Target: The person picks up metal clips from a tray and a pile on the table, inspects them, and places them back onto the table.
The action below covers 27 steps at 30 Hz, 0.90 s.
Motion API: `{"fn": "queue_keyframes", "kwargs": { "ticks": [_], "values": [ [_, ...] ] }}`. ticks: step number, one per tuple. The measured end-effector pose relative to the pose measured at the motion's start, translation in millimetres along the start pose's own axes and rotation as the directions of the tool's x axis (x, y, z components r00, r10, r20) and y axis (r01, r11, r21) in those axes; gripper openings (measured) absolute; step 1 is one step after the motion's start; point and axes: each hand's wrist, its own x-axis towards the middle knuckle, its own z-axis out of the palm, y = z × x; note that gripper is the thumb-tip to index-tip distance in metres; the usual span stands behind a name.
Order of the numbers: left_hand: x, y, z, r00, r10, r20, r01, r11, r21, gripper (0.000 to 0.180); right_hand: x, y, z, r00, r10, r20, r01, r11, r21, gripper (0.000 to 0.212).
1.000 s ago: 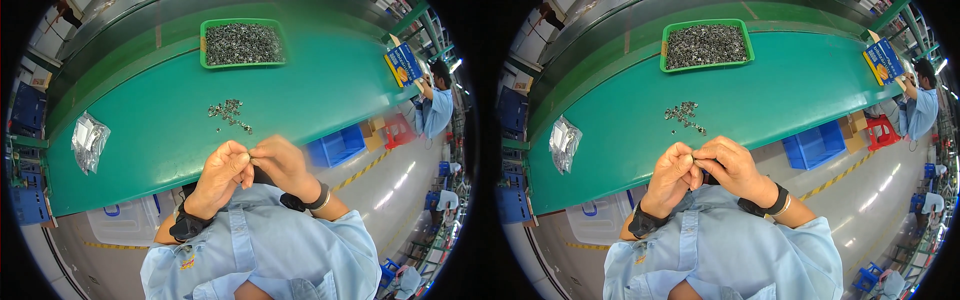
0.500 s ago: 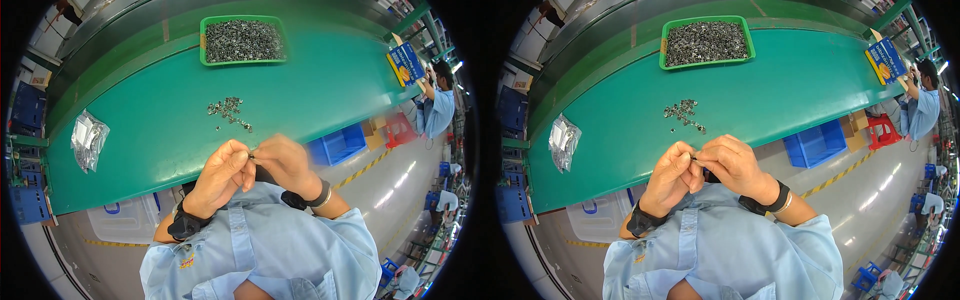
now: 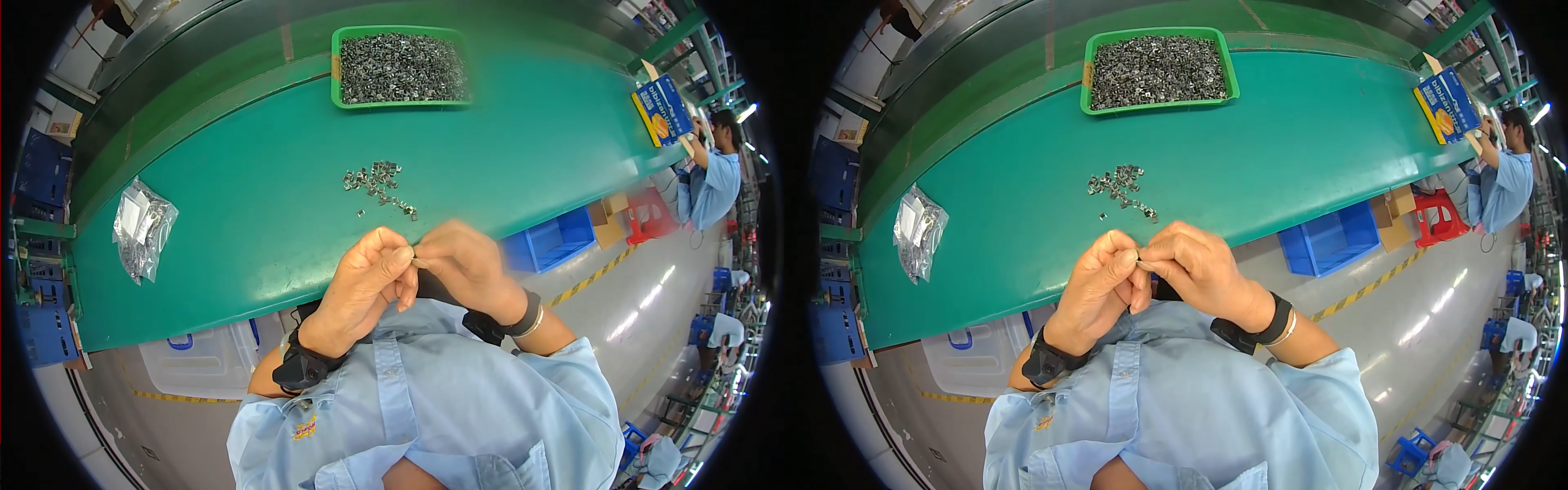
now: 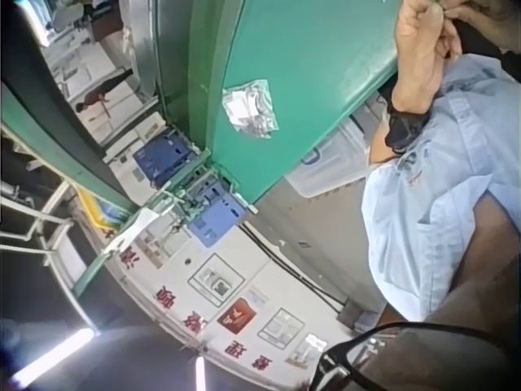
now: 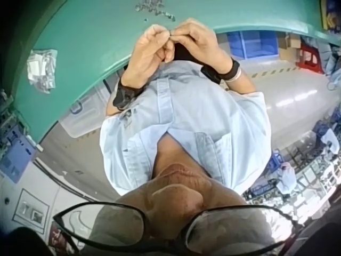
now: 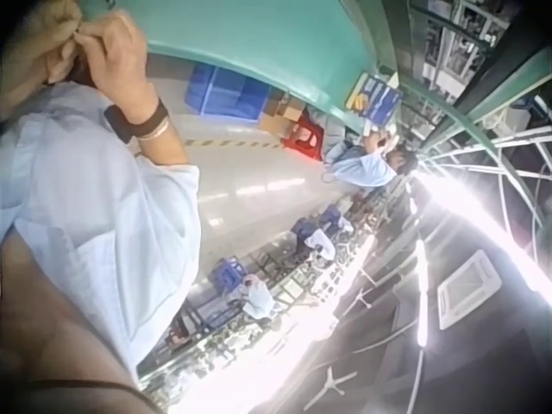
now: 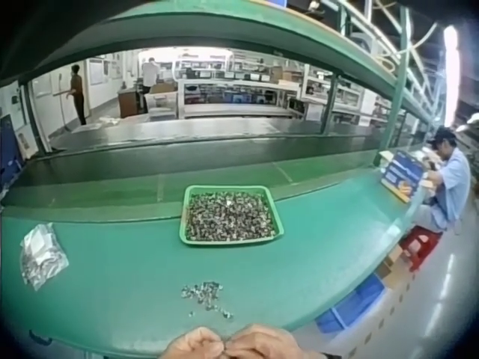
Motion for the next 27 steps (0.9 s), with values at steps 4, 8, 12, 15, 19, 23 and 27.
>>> {"fn": "queue_keyframes", "kwargs": {
  "ticks": [4, 8, 12, 15, 19, 23, 27],
  "values": [
    [-0.7, 6.9, 3.0, 0.997, 0.032, -0.067, -0.037, 0.997, -0.074, 0.016, 34.1, 12.1, -16.0, 0.999, -0.004, 0.047, 0.008, 0.995, -0.095, 0.01],
    [-1.0, 7.2, -5.9, 1.0, 0.022, -0.015, -0.023, 0.994, -0.103, 0.016, 99.9, 40.4, -38.1, 0.965, 0.261, -0.013, -0.26, 0.955, -0.141, 0.01],
    [-1.9, 10.0, -9.6, 0.999, 0.003, 0.043, 0.001, 0.994, -0.112, 0.016, 142.0, 72.2, -43.3, 0.977, 0.201, -0.076, -0.212, 0.961, -0.179, 0.01],
    [-1.4, 12.5, -15.1, 0.999, -0.002, 0.054, 0.009, 0.991, -0.134, 0.016, 133.0, 78.0, -40.0, 0.983, 0.186, 0.01, -0.176, 0.948, -0.264, 0.011],
    [0.4, 12.8, -19.3, 0.996, -0.027, 0.09, 0.041, 0.986, -0.16, 0.016, 100.9, 56.4, -32.3, 0.929, 0.286, 0.234, -0.166, 0.888, -0.43, 0.014],
    [1.5, 13.2, -19.9, 0.992, -0.045, 0.114, 0.063, 0.986, -0.155, 0.016, 91.6, 45.4, -22.8, 0.893, 0.317, 0.319, -0.133, 0.864, -0.485, 0.014],
    [1.9, 14.1, -19.3, 0.991, -0.04, 0.124, 0.059, 0.987, -0.15, 0.015, 91.7, 48.4, -19.4, 0.894, 0.281, 0.35, -0.063, 0.85, -0.523, 0.012]
  ]
}}
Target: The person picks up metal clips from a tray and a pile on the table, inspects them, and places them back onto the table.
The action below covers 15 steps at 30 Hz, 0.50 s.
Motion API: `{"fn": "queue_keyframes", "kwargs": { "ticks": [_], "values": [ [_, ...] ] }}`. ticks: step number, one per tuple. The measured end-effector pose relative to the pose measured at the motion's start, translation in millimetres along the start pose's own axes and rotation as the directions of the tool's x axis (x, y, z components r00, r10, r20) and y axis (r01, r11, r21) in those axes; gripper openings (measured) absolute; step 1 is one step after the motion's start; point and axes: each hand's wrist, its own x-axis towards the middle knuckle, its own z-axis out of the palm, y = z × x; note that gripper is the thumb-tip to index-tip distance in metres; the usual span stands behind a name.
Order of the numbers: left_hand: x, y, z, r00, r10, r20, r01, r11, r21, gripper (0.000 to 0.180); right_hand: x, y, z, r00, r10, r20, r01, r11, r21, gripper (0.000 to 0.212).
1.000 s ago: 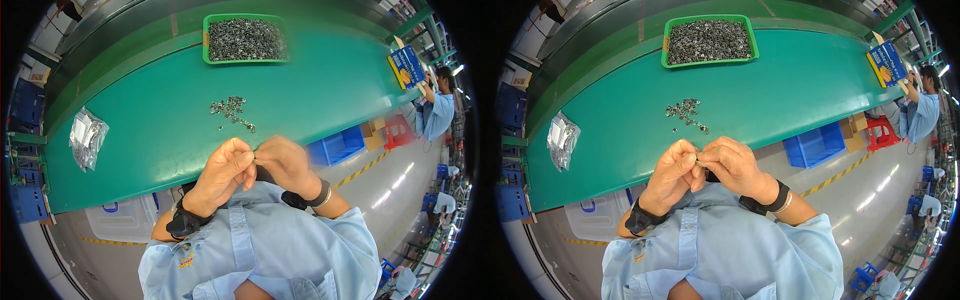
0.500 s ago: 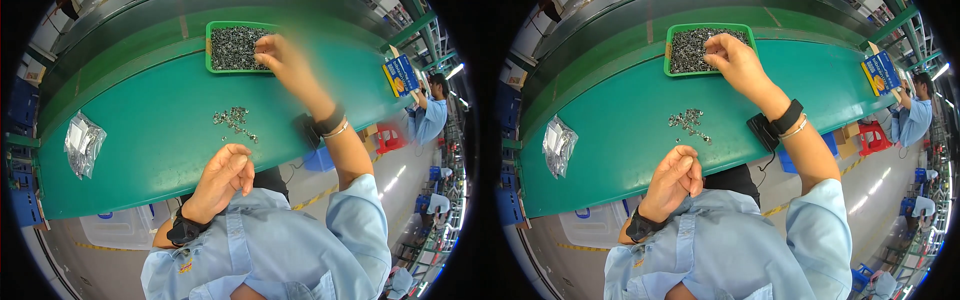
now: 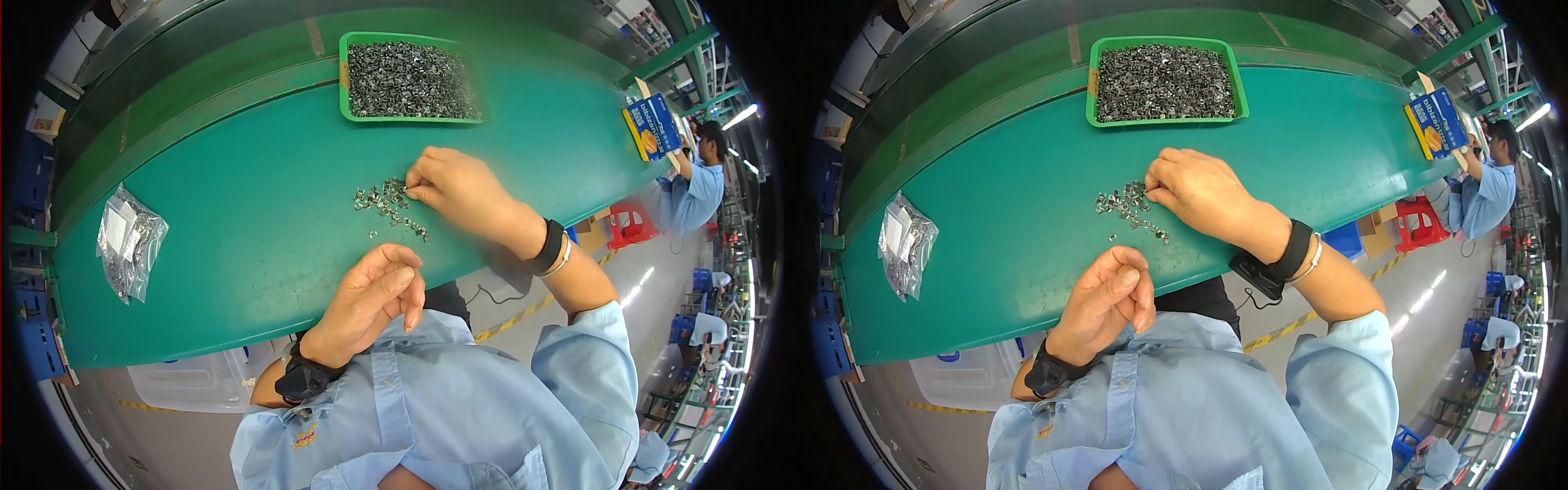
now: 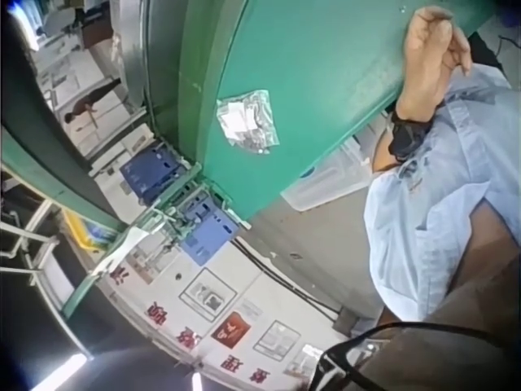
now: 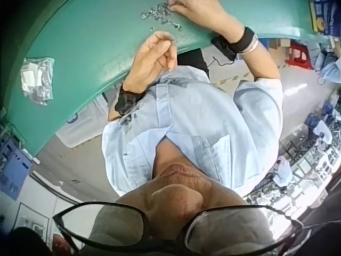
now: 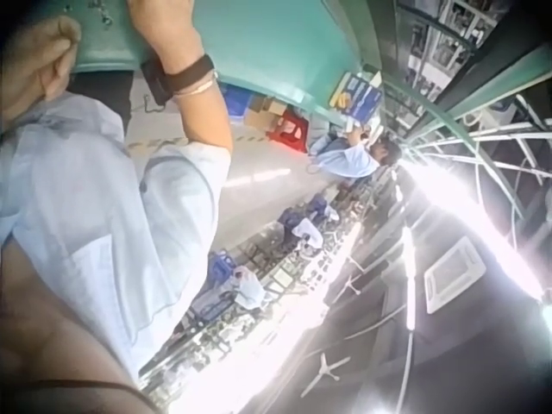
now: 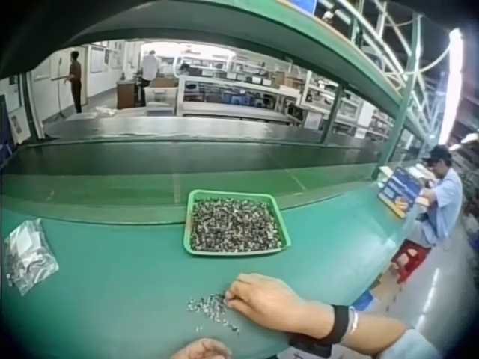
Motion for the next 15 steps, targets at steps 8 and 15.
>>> {"fn": "queue_keyframes", "kwargs": {
  "ticks": [8, 15],
  "values": [
    [-0.5, -2.1, 3.6, 0.999, 0.024, -0.044, -0.023, 0.999, 0.024, 0.017, -13.9, 2.9, -6.3, 0.999, -0.042, -0.034, 0.045, 0.996, 0.079, 0.01],
    [14.9, 2.6, 21.4, 0.96, 0.15, -0.237, -0.102, 0.974, 0.2, 0.02, -36.8, -18.4, -21.1, 0.958, -0.245, -0.15, 0.266, 0.953, 0.144, 0.013]
  ]
}}
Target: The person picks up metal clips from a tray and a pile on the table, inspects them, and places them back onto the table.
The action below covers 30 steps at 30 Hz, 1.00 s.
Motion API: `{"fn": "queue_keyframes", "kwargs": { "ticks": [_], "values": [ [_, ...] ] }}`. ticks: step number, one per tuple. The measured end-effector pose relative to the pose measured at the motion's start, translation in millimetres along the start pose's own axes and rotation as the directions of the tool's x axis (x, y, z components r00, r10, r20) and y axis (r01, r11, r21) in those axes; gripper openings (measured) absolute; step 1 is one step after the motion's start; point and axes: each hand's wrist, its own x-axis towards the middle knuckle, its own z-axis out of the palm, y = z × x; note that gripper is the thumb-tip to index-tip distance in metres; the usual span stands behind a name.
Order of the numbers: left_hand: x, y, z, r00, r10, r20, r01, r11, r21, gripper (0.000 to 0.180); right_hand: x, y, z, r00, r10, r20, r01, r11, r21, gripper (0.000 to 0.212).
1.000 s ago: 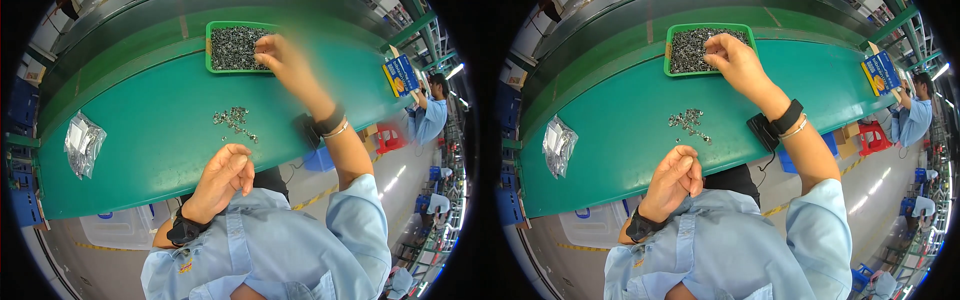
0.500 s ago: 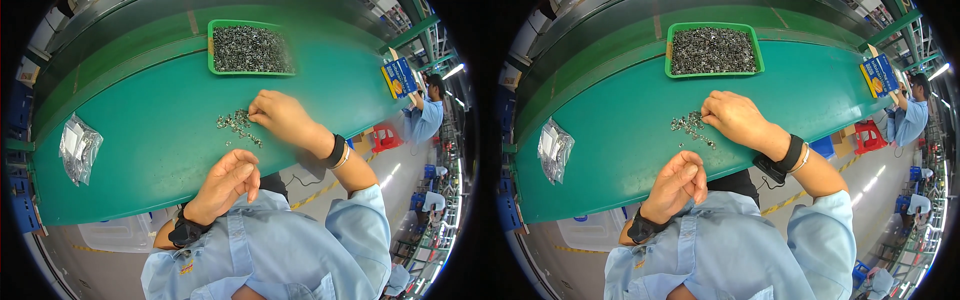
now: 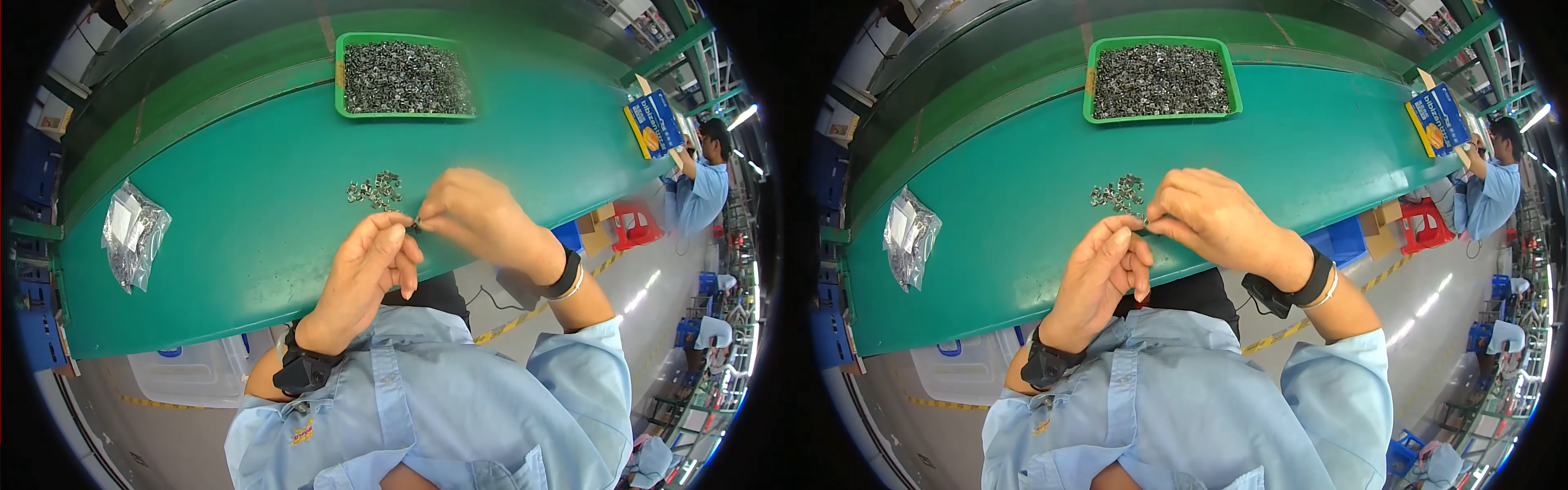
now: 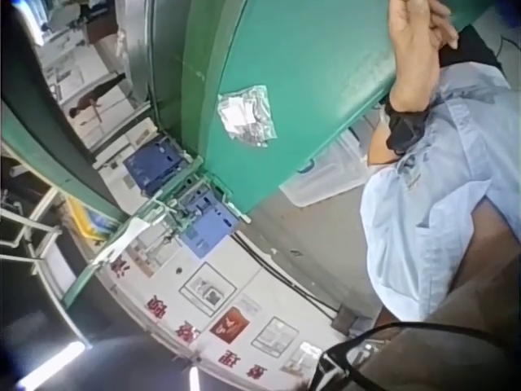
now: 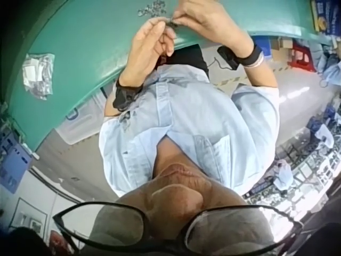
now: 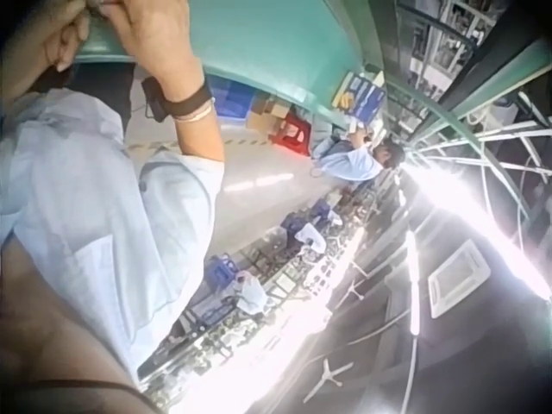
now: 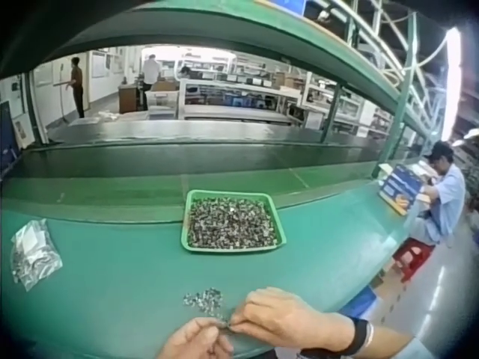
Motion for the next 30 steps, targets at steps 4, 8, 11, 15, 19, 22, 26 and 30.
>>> {"fn": "queue_keyframes", "kwargs": {
  "ticks": [4, 8, 11, 15, 19, 22, 26, 30],
  "values": [
    [3.5, -4.0, 0.5, 0.999, -0.025, 0.045, 0.025, 1.0, 0.01, 0.021, -2.9, -10.9, -0.2, 0.995, -0.099, -0.019, 0.1, 0.995, 0.014, 0.016],
    [2.2, -6.2, -2.5, 0.995, -0.028, 0.091, 0.033, 0.998, -0.045, 0.019, -5.8, -11.0, 4.4, 0.994, -0.101, -0.043, 0.102, 0.994, 0.034, 0.017],
    [1.2, -6.8, -1.2, 0.998, -0.008, 0.061, 0.012, 0.997, -0.077, 0.019, -11.0, -13.5, 12.1, 0.993, -0.017, -0.115, 0.024, 0.998, 0.059, 0.019],
    [-1.9, -10.0, -1.6, 0.999, 0.045, 0.031, -0.042, 0.997, -0.071, 0.019, -15.8, -14.7, 23.3, 0.982, 0.021, -0.189, 0.0, 0.994, 0.109, 0.02],
    [-2.2, -13.5, -1.1, 0.996, 0.085, 0.011, -0.084, 0.994, -0.071, 0.018, -19.2, -17.1, 31.1, 0.969, 0.041, -0.245, -0.014, 0.994, 0.11, 0.02],
    [-3.0, -13.5, -0.4, 0.996, 0.084, 0.018, -0.083, 0.994, -0.072, 0.018, -20.4, -18.4, 34.3, 0.963, 0.032, -0.266, -0.008, 0.996, 0.09, 0.021],
    [-4.0, -13.8, -1.2, 0.997, 0.08, 0.024, -0.078, 0.994, -0.079, 0.019, -21.9, -22.6, 37.2, 0.958, 0.05, -0.282, -0.022, 0.994, 0.103, 0.022],
    [-5.5, -15.6, -2.8, 0.996, 0.078, 0.037, -0.076, 0.994, -0.073, 0.019, -24.8, -26.3, 41.5, 0.95, 0.088, -0.301, -0.05, 0.99, 0.131, 0.022]
  ]
}}
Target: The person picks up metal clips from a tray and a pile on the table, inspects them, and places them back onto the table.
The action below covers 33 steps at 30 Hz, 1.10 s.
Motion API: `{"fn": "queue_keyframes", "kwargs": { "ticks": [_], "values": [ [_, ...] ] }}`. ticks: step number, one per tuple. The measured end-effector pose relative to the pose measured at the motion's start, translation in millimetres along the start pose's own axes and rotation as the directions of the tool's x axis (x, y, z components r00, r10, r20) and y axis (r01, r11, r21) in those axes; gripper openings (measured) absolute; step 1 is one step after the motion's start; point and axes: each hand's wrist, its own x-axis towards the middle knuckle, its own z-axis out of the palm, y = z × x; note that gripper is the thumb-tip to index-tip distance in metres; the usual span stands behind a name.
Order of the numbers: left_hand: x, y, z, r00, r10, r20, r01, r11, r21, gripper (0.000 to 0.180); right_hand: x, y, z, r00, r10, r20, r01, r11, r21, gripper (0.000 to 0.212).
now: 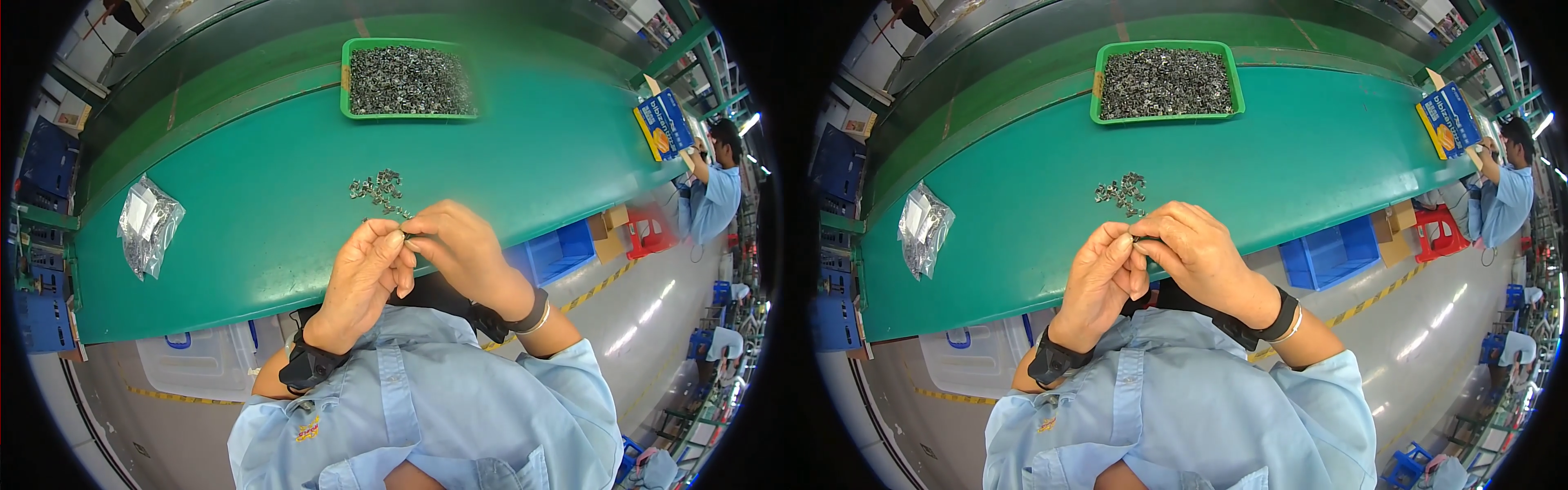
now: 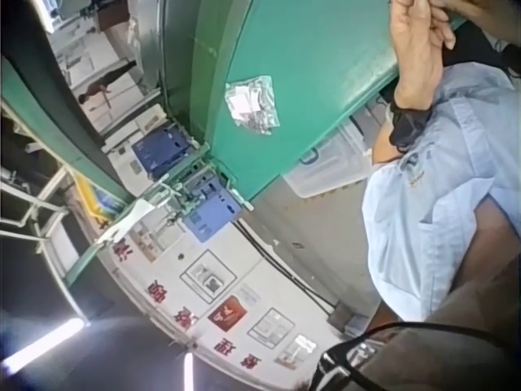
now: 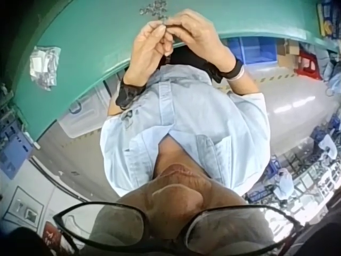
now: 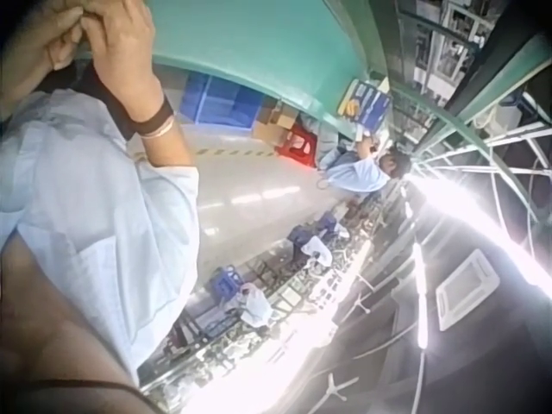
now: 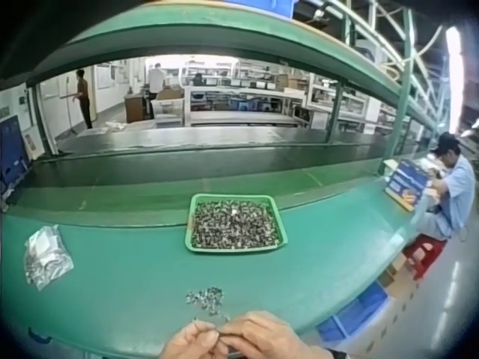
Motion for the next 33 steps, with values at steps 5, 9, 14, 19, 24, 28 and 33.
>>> {"fn": "queue_keyframes", "kwargs": {
  "ticks": [5, 9, 14, 19, 24, 28, 33],
  "values": [
    [-3.4, 3.1, 4.4, 1.0, -0.026, 0.016, 0.026, 1.0, 0.005, 0.018, -3.4, -1.4, -0.3, 1.0, 0.012, -0.011, -0.013, 1.0, -0.024, 0.019],
    [-6.2, 7.4, 6.4, 0.998, -0.045, 0.039, 0.044, 0.999, 0.01, 0.017, -5.5, 1.0, -1.9, 0.999, -0.05, 0.003, 0.051, 0.998, -0.042, 0.019],
    [-7.6, 5.6, 3.5, 0.998, -0.057, 0.005, 0.056, 0.996, 0.063, 0.018, -6.8, -3.8, -1.2, 0.999, -0.042, 0.008, 0.043, 0.998, -0.049, 0.021],
    [-7.8, 3.6, 0.5, 0.998, -0.044, 0.034, 0.042, 0.997, 0.059, 0.017, -10.8, -3.1, 3.1, 0.998, -0.015, -0.06, 0.016, 1.0, 0.024, 0.021],
    [-9.4, 5.1, 5.4, 0.999, -0.034, 0.042, 0.035, 0.999, -0.007, 0.015, -14.6, -3.0, 6.0, 0.997, 0.011, -0.078, -0.007, 0.998, 0.059, 0.019],
    [-8.5, 3.0, 1.6, 0.998, -0.047, 0.051, 0.047, 0.999, -0.011, 0.015, -16.0, -4.1, 7.2, 0.996, 0.023, -0.089, -0.016, 0.996, 0.085, 0.019],
    [-7.0, -2.8, -1.5, 0.997, -0.055, 0.046, 0.055, 0.998, 0.009, 0.013, -20.0, -5.8, 6.2, 0.995, 0.04, -0.089, -0.029, 0.993, 0.115, 0.02]
  ]
}}
